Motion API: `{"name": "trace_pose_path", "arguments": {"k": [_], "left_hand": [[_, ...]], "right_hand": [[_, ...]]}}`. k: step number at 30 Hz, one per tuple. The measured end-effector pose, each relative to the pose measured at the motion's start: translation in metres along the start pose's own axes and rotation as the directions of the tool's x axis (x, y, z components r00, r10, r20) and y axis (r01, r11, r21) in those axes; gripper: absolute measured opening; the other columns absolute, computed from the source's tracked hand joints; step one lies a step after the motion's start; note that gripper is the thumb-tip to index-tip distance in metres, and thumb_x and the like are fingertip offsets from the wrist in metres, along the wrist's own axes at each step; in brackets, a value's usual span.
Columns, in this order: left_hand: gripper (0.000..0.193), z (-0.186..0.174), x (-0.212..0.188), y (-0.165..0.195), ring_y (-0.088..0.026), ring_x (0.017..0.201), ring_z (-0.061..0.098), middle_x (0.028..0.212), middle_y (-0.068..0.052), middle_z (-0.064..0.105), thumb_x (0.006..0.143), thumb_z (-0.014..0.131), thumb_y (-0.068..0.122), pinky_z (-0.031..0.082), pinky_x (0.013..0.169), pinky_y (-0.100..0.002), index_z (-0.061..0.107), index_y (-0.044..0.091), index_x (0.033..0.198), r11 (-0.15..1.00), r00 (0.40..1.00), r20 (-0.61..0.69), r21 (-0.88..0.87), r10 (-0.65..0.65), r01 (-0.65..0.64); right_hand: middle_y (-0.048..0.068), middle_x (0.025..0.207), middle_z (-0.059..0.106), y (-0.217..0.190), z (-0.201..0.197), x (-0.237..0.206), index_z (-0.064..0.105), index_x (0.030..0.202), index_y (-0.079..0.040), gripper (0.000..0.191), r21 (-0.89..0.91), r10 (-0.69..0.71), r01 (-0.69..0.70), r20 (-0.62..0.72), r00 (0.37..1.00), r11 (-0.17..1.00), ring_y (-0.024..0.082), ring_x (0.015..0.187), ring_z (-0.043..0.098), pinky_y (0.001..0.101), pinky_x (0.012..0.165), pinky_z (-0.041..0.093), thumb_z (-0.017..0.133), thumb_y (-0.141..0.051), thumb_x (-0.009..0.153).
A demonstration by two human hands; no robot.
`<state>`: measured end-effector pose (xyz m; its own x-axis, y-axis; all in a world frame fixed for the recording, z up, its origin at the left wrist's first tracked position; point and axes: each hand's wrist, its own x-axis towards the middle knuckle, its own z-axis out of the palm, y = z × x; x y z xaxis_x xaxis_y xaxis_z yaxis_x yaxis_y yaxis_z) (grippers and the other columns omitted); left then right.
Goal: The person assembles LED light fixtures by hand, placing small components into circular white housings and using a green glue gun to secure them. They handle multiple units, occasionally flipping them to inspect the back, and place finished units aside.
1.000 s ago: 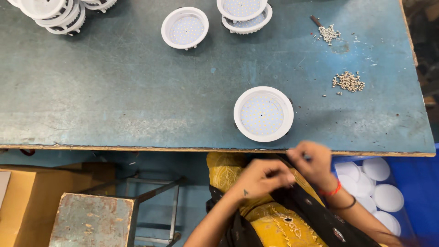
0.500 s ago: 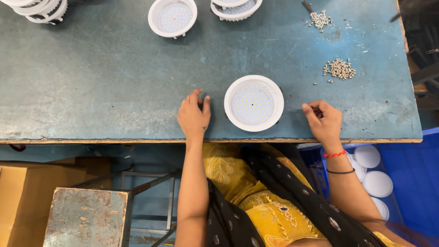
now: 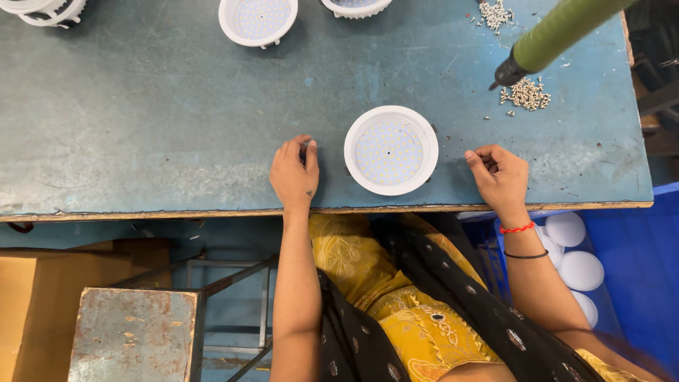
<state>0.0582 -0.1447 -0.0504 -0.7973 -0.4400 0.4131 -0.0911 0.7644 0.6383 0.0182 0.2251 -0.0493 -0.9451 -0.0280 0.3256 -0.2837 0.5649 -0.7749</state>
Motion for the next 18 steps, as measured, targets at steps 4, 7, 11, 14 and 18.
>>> {"name": "trace_pose_path", "arguments": {"k": [4, 7, 11, 14, 18], "left_hand": [[0.017, 0.000, 0.001, 0.000, -0.023, 0.083, 0.066, 0.088, -0.003, 0.070, 0.097, 0.069, 0.028, 0.052, 0.074, -0.038, 0.075, 0.014, 0.105, 1.000, 1.000, -0.008, 0.000, 0.000, 0.000], [0.018, -0.002, 0.002, 0.002, -0.023, 0.082, 0.066, 0.090, -0.003, 0.072, 0.098, 0.069, 0.029, 0.053, 0.075, -0.038, 0.076, 0.014, 0.105, 1.000, 1.000, 0.002, -0.011, -0.028, 0.028], [0.027, 0.000, -0.006, 0.016, -0.020, 0.087, 0.069, 0.096, -0.002, 0.075, 0.103, 0.064, 0.036, 0.053, 0.081, -0.036, 0.075, 0.012, 0.109, 0.956, 0.986, 0.043, -0.242, -0.161, 0.166], [0.036, 0.006, -0.020, 0.030, -0.022, 0.094, 0.067, 0.102, -0.002, 0.076, 0.109, 0.050, 0.037, 0.044, 0.091, -0.038, 0.075, 0.010, 0.116, 0.965, 0.992, 0.075, -0.236, -0.101, 0.116], [0.045, 0.006, -0.029, 0.039, -0.021, 0.100, 0.063, 0.105, -0.003, 0.075, 0.113, 0.040, 0.036, 0.036, 0.101, -0.039, 0.075, 0.010, 0.119, 0.980, 0.995, 0.099, -0.194, -0.017, 0.036]], "right_hand": [[0.002, 0.071, 0.064, 0.004, 0.001, 0.000, 0.072, 0.096, 0.002, 0.020, 0.004, -0.002, 0.002, -0.002, 1.000, 1.000, 0.005, 0.062, 0.055, 0.0213, 0.060, 0.046, 0.079, -0.017, 0.101], [0.003, 0.071, 0.063, 0.000, 0.001, -0.001, 0.072, 0.097, 0.002, 0.019, 0.000, -0.005, 0.005, -0.012, 1.000, 1.000, 0.006, 0.062, 0.054, 0.0221, 0.059, 0.044, 0.078, -0.015, 0.101], [0.002, 0.082, 0.067, -0.023, -0.007, -0.001, 0.071, 0.106, -0.001, 0.013, 0.274, 0.033, -0.028, -0.013, 0.999, 0.961, 0.005, 0.075, 0.061, 0.0201, 0.068, 0.049, 0.074, -0.014, 0.106], [0.008, 0.093, 0.067, -0.049, -0.022, 0.009, 0.072, 0.115, -0.003, 0.022, 0.013, -0.387, 0.389, 0.131, 0.913, 0.921, 0.015, 0.076, 0.063, 0.0273, 0.072, 0.052, 0.083, -0.009, 0.097], [0.009, 0.113, 0.067, -0.083, -0.021, 0.042, 0.072, 0.122, -0.006, 0.041, -0.048, -0.482, 0.540, 0.393, 0.783, 0.840, 0.023, 0.091, 0.062, 0.0344, 0.080, 0.053, 0.090, -0.018, 0.087]]}}
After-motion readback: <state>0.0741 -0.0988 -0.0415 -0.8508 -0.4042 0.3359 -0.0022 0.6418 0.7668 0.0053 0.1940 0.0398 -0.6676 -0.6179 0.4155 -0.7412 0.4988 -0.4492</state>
